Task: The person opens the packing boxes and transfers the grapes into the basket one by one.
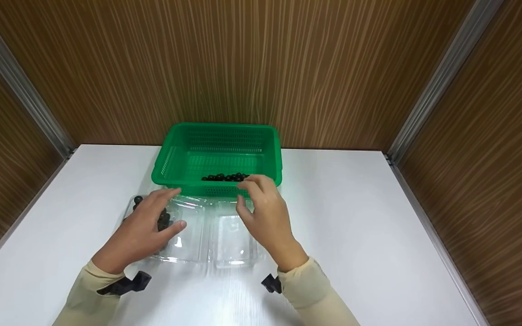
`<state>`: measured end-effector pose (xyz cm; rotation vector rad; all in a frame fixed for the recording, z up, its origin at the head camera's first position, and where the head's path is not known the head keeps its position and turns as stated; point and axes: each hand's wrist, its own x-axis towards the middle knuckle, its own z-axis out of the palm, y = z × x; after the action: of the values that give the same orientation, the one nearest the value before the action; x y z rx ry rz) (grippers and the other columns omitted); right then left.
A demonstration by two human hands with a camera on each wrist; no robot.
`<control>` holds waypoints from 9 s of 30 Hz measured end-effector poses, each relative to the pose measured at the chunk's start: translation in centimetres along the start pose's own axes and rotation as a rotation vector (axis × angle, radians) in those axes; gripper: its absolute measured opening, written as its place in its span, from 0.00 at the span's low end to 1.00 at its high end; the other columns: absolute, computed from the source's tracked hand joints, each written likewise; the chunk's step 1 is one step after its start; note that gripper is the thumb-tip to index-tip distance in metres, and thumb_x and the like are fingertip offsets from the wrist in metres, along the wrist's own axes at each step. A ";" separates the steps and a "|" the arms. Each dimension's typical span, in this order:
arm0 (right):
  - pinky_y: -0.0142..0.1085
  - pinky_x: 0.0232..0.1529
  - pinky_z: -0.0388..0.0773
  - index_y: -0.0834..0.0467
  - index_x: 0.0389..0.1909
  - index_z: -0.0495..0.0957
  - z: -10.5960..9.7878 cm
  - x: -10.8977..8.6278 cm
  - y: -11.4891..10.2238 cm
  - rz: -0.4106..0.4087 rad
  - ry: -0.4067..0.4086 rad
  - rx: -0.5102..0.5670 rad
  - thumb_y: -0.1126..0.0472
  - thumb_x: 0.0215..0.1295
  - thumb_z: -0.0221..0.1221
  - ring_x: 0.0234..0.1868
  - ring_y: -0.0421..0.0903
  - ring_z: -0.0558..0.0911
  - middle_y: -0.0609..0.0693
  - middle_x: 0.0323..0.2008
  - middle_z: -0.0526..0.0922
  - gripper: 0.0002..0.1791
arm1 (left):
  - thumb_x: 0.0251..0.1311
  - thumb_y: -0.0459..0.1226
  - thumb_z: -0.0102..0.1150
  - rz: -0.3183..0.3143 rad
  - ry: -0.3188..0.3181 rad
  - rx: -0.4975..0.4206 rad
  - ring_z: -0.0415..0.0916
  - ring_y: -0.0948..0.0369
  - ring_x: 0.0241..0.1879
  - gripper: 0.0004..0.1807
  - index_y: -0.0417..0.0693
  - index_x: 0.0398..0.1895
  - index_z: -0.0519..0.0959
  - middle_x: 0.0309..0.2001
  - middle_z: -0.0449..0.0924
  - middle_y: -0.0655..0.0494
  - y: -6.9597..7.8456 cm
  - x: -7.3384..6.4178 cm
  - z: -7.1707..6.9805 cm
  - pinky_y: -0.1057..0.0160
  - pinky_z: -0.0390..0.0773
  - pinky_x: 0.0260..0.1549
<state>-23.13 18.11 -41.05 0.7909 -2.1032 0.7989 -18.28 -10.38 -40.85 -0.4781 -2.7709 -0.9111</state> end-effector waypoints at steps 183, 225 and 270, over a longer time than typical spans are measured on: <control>0.46 0.38 0.81 0.58 0.37 0.85 1.4 -2.7 -3.4 0.092 -0.745 -0.085 0.53 0.65 0.68 0.32 0.47 0.84 0.49 0.31 0.86 0.12 | 0.63 0.54 0.69 -0.213 -0.278 0.077 0.83 0.52 0.49 0.34 0.50 0.69 0.76 0.48 0.86 0.51 -2.2 0.9 0.7 0.45 0.80 0.50; 0.49 0.36 0.80 0.61 0.42 0.80 2.4 -3.0 -3.3 0.516 -0.908 -0.115 0.32 0.54 0.72 0.30 0.49 0.80 0.49 0.29 0.83 0.36 | 0.49 0.47 0.82 -0.038 -0.457 0.018 0.61 0.44 0.75 0.50 0.57 0.77 0.68 0.81 0.55 0.49 -3.1 0.6 0.8 0.41 0.68 0.69; 0.43 0.37 0.74 0.59 0.39 0.74 2.5 -3.1 -1.9 0.613 -1.033 0.200 0.49 0.54 0.78 0.33 0.45 0.74 0.49 0.30 0.77 0.26 | 0.59 0.51 0.75 -0.250 -0.401 -0.139 0.78 0.50 0.61 0.48 0.61 0.80 0.61 0.61 0.81 0.51 -3.8 1.8 1.9 0.41 0.77 0.59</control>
<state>-21.12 15.95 -44.30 0.7398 -3.3298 1.0564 -21.44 -11.65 -43.96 -0.3744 -3.1986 -1.1830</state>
